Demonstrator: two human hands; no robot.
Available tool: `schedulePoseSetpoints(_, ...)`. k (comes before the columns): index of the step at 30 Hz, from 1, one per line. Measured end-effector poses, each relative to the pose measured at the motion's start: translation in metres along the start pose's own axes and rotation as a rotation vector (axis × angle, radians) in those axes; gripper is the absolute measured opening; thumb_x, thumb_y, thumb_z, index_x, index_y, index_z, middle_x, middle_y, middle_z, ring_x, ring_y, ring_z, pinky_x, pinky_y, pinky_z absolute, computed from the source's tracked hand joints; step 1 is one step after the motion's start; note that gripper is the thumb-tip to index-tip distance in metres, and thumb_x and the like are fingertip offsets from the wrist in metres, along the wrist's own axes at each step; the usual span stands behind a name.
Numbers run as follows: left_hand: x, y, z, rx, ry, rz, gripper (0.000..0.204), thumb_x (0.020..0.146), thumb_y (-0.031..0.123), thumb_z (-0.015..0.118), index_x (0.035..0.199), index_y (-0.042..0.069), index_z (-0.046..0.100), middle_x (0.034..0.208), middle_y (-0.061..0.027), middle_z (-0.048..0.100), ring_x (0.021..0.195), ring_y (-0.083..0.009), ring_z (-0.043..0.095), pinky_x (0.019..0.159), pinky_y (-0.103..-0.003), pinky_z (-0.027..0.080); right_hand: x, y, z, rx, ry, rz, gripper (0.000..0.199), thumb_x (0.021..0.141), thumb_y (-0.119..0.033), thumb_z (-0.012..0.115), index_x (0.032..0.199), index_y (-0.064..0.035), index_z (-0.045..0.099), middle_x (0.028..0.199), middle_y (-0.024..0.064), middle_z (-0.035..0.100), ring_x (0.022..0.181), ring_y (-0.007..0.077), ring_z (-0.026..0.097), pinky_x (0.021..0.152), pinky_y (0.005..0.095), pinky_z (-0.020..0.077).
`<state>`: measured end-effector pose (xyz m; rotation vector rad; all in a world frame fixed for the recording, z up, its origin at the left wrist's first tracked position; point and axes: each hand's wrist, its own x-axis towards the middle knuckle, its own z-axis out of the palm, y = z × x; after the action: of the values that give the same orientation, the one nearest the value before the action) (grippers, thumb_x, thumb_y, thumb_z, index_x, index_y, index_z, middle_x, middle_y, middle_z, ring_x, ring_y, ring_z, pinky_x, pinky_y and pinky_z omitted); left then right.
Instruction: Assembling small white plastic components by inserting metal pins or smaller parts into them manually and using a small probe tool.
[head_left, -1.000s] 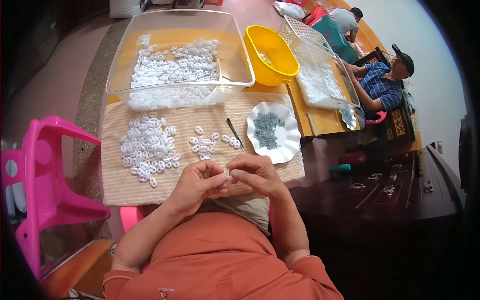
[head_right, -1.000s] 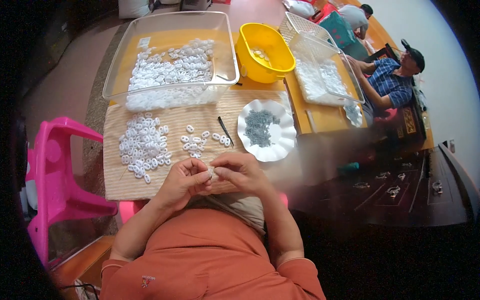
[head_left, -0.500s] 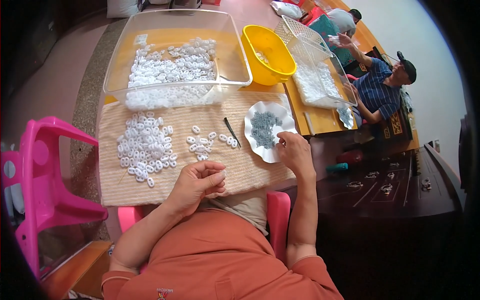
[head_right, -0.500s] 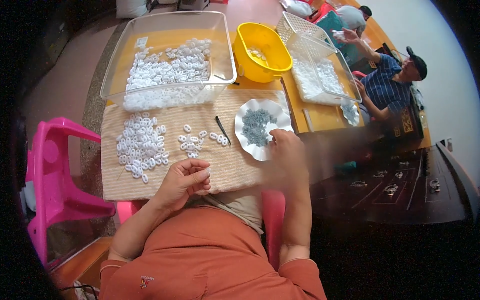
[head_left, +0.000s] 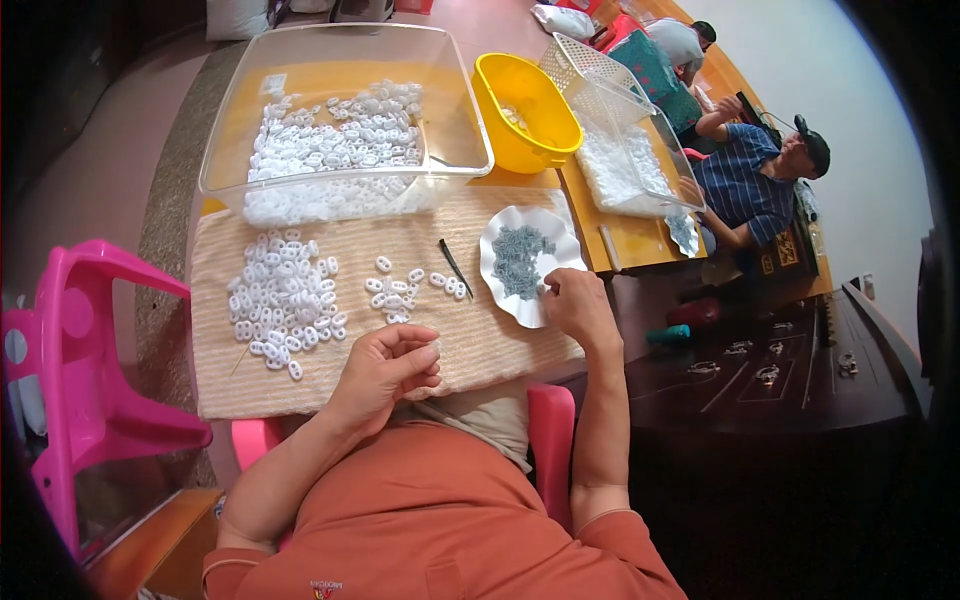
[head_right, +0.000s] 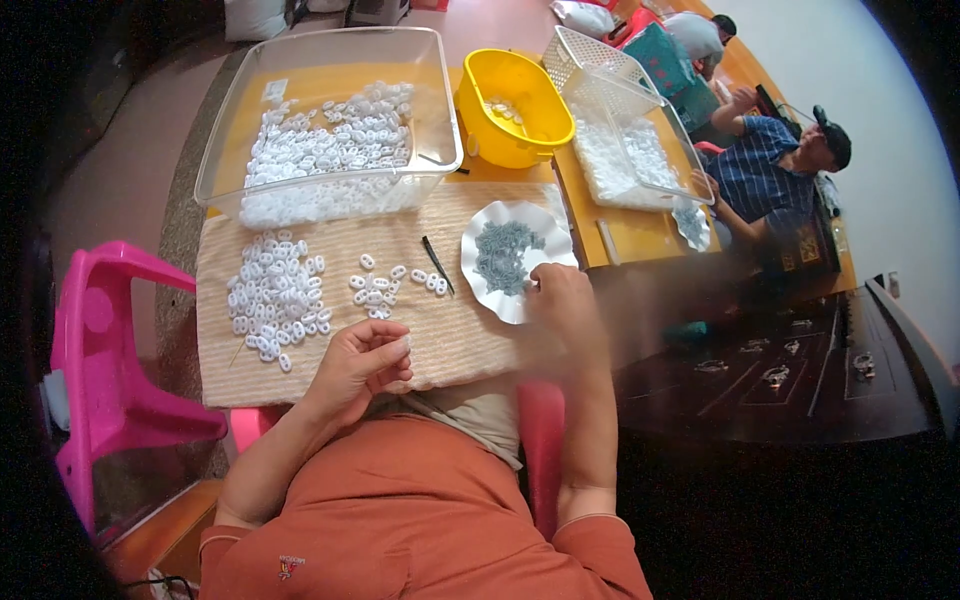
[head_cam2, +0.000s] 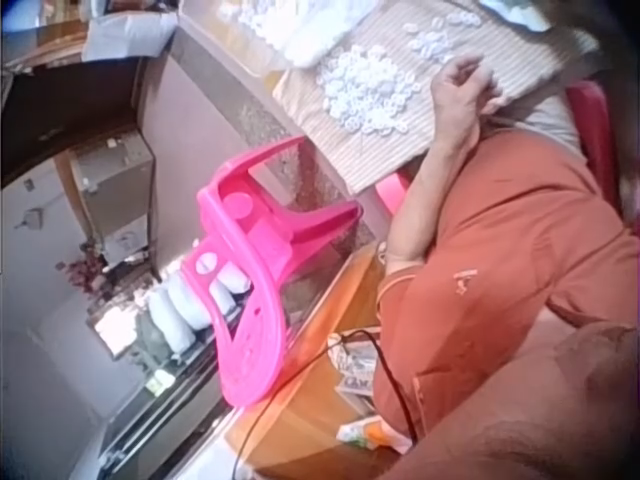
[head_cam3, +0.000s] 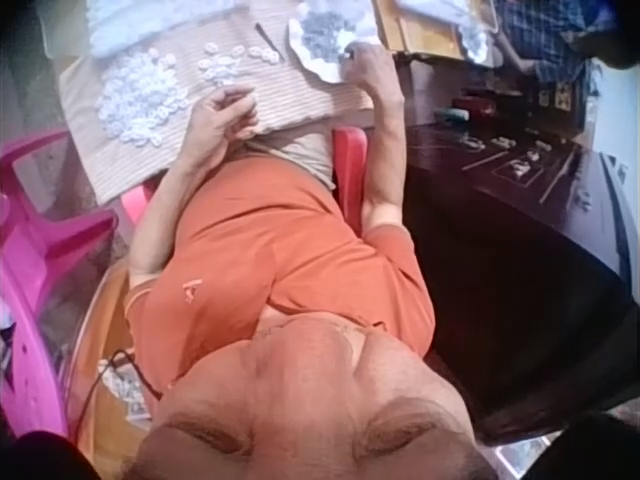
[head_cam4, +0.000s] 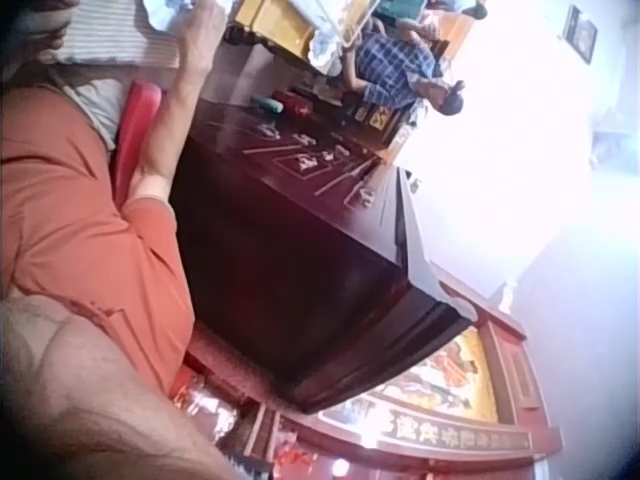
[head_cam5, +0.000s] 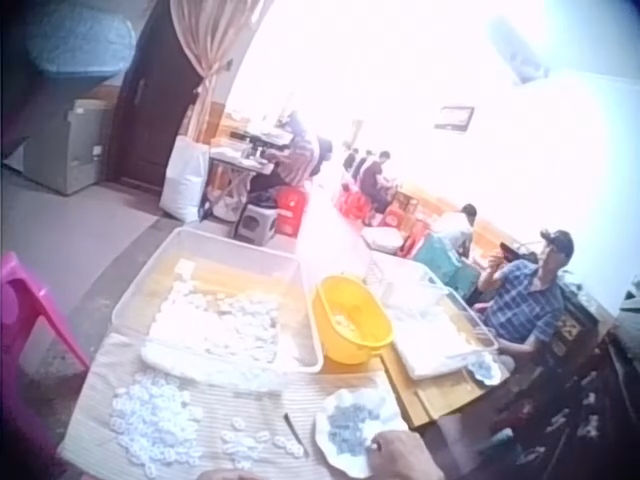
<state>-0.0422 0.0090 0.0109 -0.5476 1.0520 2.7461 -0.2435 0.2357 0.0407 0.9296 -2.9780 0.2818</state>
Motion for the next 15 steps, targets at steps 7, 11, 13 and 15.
schedulePoseSetpoints(7, 0.000, 0.000, 0.001, -0.008, 0.028, 0.006, 0.017, 0.089, 0.007, 0.063, 0.104, 0.002, 0.059, 0.084, -0.0041, 0.062, 0.074, -0.0107, 0.061, 0.069, -0.025, 0.056, -0.015, -0.003, 0.000, 0.321, 0.166, -0.111, 0.015, 0.081, 0.000, 0.059, 0.095, 0.0012, 0.065, 0.083, 0.0157, 0.063, 0.073, 0.0268, 0.063, 0.068, 0.0323, 0.0493)
schedulePoseSetpoints(11, 0.001, -0.001, 0.000, -0.015, 0.047, 0.024, 0.017, 0.087, 0.007, 0.065, 0.103, 0.001, 0.060, 0.085, -0.0039, 0.063, 0.075, -0.0098, 0.062, 0.069, -0.024, 0.056, -0.023, -0.026, -0.001, 0.572, 0.098, -0.072, 0.010, 0.087, 0.000, 0.060, 0.097, 0.0023, 0.062, 0.079, 0.0065, 0.062, 0.073, 0.0121, 0.060, 0.066, 0.0251, 0.0480)
schedulePoseSetpoints(13, 0.001, -0.001, 0.001, -0.023, 0.059, 0.025, 0.016, 0.088, 0.006, 0.064, 0.102, 0.002, 0.060, 0.085, -0.0043, 0.063, 0.075, -0.0106, 0.062, 0.069, -0.024, 0.056, -0.029, -0.038, 0.005, 0.756, -0.011, -0.019, 0.009, 0.088, 0.000, 0.060, 0.097, 0.0028, 0.061, 0.080, 0.0048, 0.061, 0.075, 0.0106, 0.060, 0.067, 0.0239, 0.0485)
schedulePoseSetpoints(15, 0.002, -0.001, 0.002, -0.029, 0.071, 0.027, 0.014, 0.088, 0.006, 0.064, 0.101, 0.002, 0.059, 0.085, -0.0047, 0.063, 0.075, -0.0114, 0.062, 0.069, -0.024, 0.056, -0.035, -0.056, 0.012, 1.047, -0.108, 0.007, 0.007, 0.089, 0.001, 0.060, 0.095, 0.0039, 0.061, 0.084, 0.0040, 0.062, 0.077, 0.0110, 0.061, 0.071, 0.0230, 0.0510)
